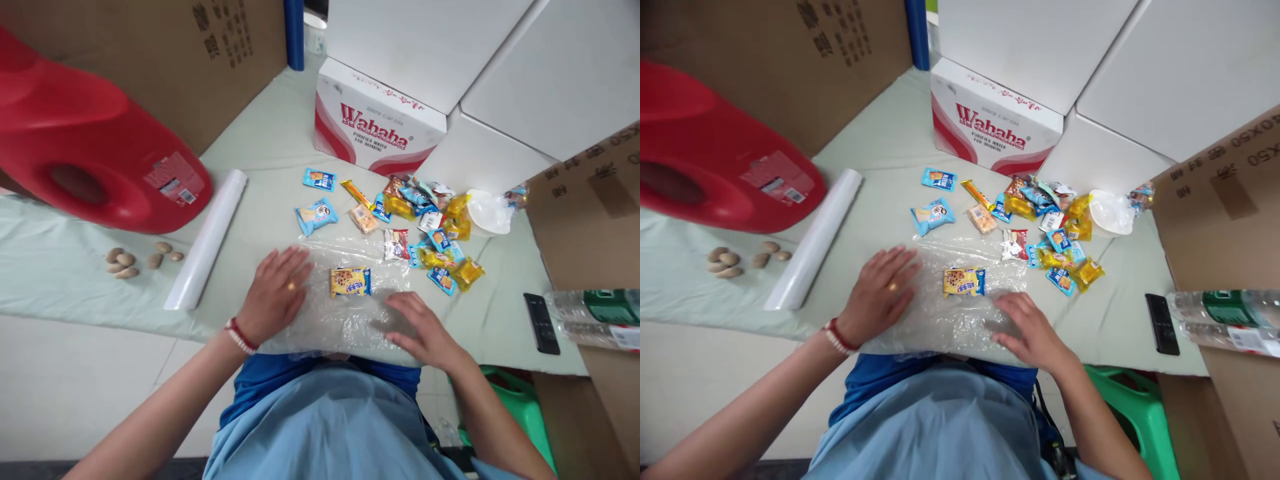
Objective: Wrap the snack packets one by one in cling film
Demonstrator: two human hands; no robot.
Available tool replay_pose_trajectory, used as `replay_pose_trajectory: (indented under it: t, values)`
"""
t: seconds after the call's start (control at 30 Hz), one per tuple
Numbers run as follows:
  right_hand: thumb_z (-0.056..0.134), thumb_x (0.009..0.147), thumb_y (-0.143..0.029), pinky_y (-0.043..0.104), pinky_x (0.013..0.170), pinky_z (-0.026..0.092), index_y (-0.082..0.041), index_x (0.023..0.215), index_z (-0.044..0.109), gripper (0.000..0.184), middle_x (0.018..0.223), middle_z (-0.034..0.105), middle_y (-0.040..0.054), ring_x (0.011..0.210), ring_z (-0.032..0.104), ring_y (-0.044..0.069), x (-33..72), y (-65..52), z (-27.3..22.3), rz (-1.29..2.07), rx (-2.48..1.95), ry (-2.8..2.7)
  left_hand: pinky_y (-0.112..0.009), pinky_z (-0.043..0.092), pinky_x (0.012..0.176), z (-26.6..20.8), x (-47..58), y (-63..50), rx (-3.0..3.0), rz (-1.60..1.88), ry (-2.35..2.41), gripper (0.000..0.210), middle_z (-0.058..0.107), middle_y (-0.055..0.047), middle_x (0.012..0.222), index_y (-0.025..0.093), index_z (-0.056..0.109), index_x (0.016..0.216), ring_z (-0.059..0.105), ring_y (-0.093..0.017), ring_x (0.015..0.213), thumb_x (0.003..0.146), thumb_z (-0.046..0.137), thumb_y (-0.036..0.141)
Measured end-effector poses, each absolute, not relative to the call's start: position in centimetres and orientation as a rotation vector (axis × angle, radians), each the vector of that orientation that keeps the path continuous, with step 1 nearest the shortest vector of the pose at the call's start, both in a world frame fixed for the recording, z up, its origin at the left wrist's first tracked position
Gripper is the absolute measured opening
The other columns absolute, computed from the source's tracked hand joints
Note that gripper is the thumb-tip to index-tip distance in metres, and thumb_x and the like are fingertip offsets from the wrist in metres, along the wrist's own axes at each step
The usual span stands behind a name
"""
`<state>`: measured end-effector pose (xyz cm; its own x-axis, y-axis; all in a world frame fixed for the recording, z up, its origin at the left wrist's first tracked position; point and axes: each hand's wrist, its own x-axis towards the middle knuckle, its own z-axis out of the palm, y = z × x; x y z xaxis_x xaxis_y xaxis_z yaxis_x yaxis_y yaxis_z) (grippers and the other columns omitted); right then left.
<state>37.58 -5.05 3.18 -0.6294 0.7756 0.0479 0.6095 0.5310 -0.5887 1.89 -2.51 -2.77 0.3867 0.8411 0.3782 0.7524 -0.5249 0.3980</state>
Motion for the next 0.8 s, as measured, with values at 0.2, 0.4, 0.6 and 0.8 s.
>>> replay_pose_trajectory:
  t: [0.2, 0.4, 0.6, 0.8]
  values:
    - [0.061, 0.100, -0.030, 0.060, 0.107, 0.053, -0.029, 0.137, 0.060, 0.037, 0.136, 0.063, 0.0144, 0.129, 0.060, 0.033, 38.6, -10.2, -1.7, 0.683, -1.247, -2.402, -0.054, 0.035, 0.126, -4.4, -0.6, -8.8, 2.618, 0.515, 0.913, 0.060, 0.045, -0.014, 0.162, 0.025, 0.055, 0.144, 0.043, -0.032, 0.150, 0.093, 0.067, 0.053]
    - [0.059, 0.102, -0.028, 0.053, 0.101, 0.057, -0.029, 0.119, 0.069, 0.020, 0.119, 0.071, 0.0096, 0.116, 0.065, 0.027, 39.1, -8.2, 0.3, 0.859, -1.116, -2.359, -0.046, 0.040, 0.123, -4.7, -0.8, -8.4, 2.541, 0.558, 1.005, 0.026, 0.062, -0.008, 0.148, 0.024, 0.069, 0.121, 0.053, -0.022, 0.142, 0.102, 0.051, 0.023]
    - [0.060, 0.102, -0.036, 0.050, 0.104, 0.052, -0.028, 0.133, 0.064, 0.032, 0.125, 0.070, 0.0106, 0.118, 0.062, 0.028, 35.3, -2.2, 4.1, 0.719, -1.163, -2.344, -0.043, 0.044, 0.118, -4.6, 0.2, -7.9, 2.510, 0.640, 1.085, 0.026, 0.068, -0.008, 0.140, 0.023, 0.067, 0.120, 0.059, -0.020, 0.136, 0.101, 0.049, 0.020]
    - [0.074, 0.093, -0.033, 0.066, 0.121, 0.027, -0.024, 0.138, 0.063, 0.048, 0.133, 0.067, 0.0136, 0.144, 0.043, 0.037, 29.3, 1.8, 1.8, 0.581, -1.242, -2.631, -0.041, 0.040, 0.122, -4.9, 0.5, -8.3, 2.475, 0.645, 1.153, 0.023, 0.068, -0.007, 0.140, 0.023, 0.068, 0.113, 0.061, -0.018, 0.134, 0.101, 0.049, 0.020]
